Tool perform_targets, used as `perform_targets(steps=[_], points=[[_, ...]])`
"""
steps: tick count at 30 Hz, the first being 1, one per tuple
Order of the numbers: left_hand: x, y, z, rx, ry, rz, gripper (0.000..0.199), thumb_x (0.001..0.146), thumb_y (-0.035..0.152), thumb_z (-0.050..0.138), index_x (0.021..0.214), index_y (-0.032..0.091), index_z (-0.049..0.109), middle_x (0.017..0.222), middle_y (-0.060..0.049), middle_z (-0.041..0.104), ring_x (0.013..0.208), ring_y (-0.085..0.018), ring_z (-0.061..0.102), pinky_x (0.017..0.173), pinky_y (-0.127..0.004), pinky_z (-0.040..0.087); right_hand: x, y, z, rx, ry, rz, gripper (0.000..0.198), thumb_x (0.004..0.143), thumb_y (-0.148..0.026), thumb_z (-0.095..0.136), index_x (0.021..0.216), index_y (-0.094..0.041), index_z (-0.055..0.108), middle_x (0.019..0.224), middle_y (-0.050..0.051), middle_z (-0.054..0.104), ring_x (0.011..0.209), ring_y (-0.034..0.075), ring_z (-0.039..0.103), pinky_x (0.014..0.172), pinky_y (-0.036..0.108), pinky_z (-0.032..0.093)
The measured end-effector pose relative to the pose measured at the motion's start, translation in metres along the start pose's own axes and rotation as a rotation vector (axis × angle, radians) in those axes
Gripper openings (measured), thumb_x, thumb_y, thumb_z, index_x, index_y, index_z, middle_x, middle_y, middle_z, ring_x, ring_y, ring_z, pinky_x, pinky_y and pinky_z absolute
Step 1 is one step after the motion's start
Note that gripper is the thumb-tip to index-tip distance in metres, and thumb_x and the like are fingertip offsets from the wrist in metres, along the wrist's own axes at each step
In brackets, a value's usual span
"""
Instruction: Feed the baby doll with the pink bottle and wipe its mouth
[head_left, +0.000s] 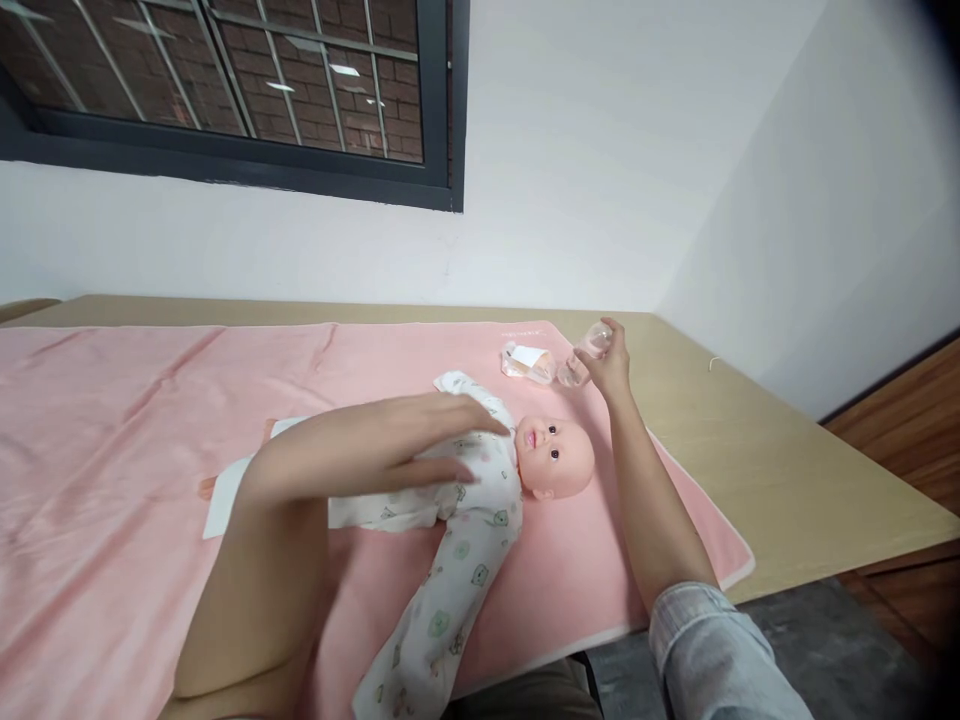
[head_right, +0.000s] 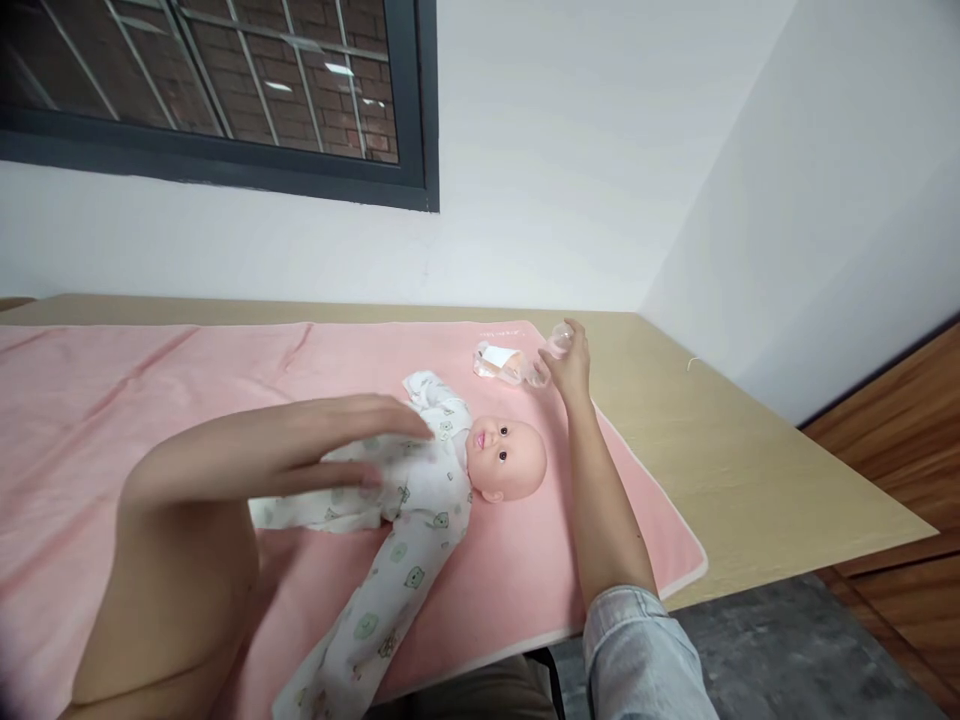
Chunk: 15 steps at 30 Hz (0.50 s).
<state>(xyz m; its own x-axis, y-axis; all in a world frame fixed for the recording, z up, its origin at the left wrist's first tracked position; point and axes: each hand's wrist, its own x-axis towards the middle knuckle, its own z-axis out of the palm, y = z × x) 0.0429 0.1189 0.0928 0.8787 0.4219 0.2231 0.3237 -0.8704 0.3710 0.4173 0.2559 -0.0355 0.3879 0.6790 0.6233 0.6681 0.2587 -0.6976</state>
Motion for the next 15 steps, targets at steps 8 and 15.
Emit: perform_targets(steps=[8, 15], points=[[0.037, -0.038, 0.028, 0.087, 0.367, -0.111, 0.048, 0.097, 0.040, 0.050, 0.142, 0.028, 0.040, 0.144, -0.005, 0.047, 0.131, -0.024, 0.046, 0.108, -0.037, 0.040, -0.016, -0.095, -0.017, 0.341, -0.146, -0.254, 0.077, 0.077, -0.050, 0.067, 0.140, -0.034, 0.025, 0.128, 0.009, 0.049, 0.111, 0.024, 0.058, 0.092, 0.049, 0.053], [0.050, -0.032, 0.040, 0.059, 0.555, -0.141, 0.054, 0.092, 0.039, 0.058, 0.141, 0.027, 0.039, 0.142, -0.006, 0.049, 0.123, -0.026, 0.053, 0.103, -0.040, 0.044, -0.058, -0.159, -0.021, 0.519, -0.311, -0.313, 0.078, 0.078, -0.057, 0.066, 0.141, -0.038, 0.024, 0.136, 0.007, 0.045, 0.124, 0.025, 0.052, 0.096, 0.047, 0.055]])
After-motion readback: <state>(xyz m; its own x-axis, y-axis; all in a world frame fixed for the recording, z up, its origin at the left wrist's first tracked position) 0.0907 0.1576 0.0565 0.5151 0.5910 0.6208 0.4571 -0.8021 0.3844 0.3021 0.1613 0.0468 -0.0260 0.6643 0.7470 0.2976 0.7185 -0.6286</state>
